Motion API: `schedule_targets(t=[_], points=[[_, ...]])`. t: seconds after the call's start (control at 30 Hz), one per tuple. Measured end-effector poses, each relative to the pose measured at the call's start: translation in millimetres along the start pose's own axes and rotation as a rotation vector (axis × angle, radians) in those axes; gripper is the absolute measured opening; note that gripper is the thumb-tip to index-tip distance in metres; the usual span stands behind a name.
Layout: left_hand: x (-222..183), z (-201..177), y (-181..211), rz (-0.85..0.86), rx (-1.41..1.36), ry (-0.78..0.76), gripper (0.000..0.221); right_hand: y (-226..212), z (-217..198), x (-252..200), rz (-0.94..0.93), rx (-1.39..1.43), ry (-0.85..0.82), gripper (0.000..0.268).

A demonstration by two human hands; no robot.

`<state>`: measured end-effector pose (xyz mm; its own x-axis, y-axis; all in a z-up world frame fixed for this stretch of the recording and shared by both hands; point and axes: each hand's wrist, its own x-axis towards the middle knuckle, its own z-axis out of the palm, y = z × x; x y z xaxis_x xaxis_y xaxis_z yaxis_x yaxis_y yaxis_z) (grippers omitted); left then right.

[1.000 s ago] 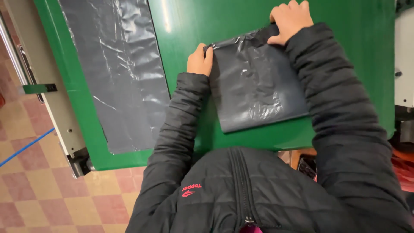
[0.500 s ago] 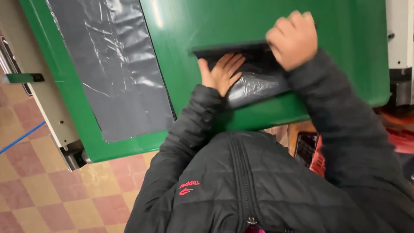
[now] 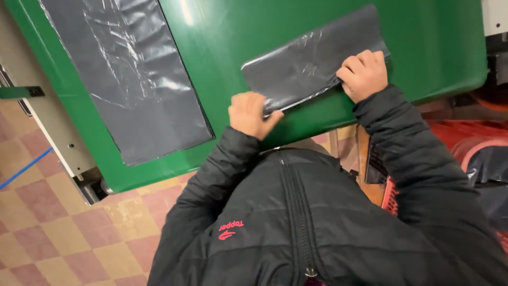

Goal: Fold black plastic bags and place them into a storage crate.

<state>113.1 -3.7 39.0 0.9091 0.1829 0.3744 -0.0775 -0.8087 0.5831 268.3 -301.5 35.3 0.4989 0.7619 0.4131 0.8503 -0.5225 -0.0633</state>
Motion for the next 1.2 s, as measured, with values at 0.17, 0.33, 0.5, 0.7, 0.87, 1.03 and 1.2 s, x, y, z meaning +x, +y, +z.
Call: schedule_targets(t=[0.17,0.33,0.5,0.7,0.87,1.03,1.2], points=[[-3,34,-2,0.467,0.316,-0.233,0.035,-28,-13,15,0.047,-0.065,-0.086,0.022],[23,62,4,0.579,0.387,-0.488,0.017,-82,-15,22,0.026,0.262,-0.125,0.041],[100,84,17,0.530,-0.572,-0.847,0.031,-88,26,-41,0.254,0.648,-0.030,0.042],[122,173,-53,-0.347,-0.858,-1.081,0.054,-56,70,-107,1.264,1.126,0.167,0.032],[109,159,-18,0.038,-0.339,-0.593,0.036,-47,22,-45,1.421,1.614,0.392,0.040],[95,159,-6,0.018,-0.108,-0.347,0.032,-27,34,-76,1.412,1.517,0.252,0.031],[54,41,-38,0.007,-0.018,-0.107,0.036,-61,35,-53,1.089,0.841,0.390,0.045]])
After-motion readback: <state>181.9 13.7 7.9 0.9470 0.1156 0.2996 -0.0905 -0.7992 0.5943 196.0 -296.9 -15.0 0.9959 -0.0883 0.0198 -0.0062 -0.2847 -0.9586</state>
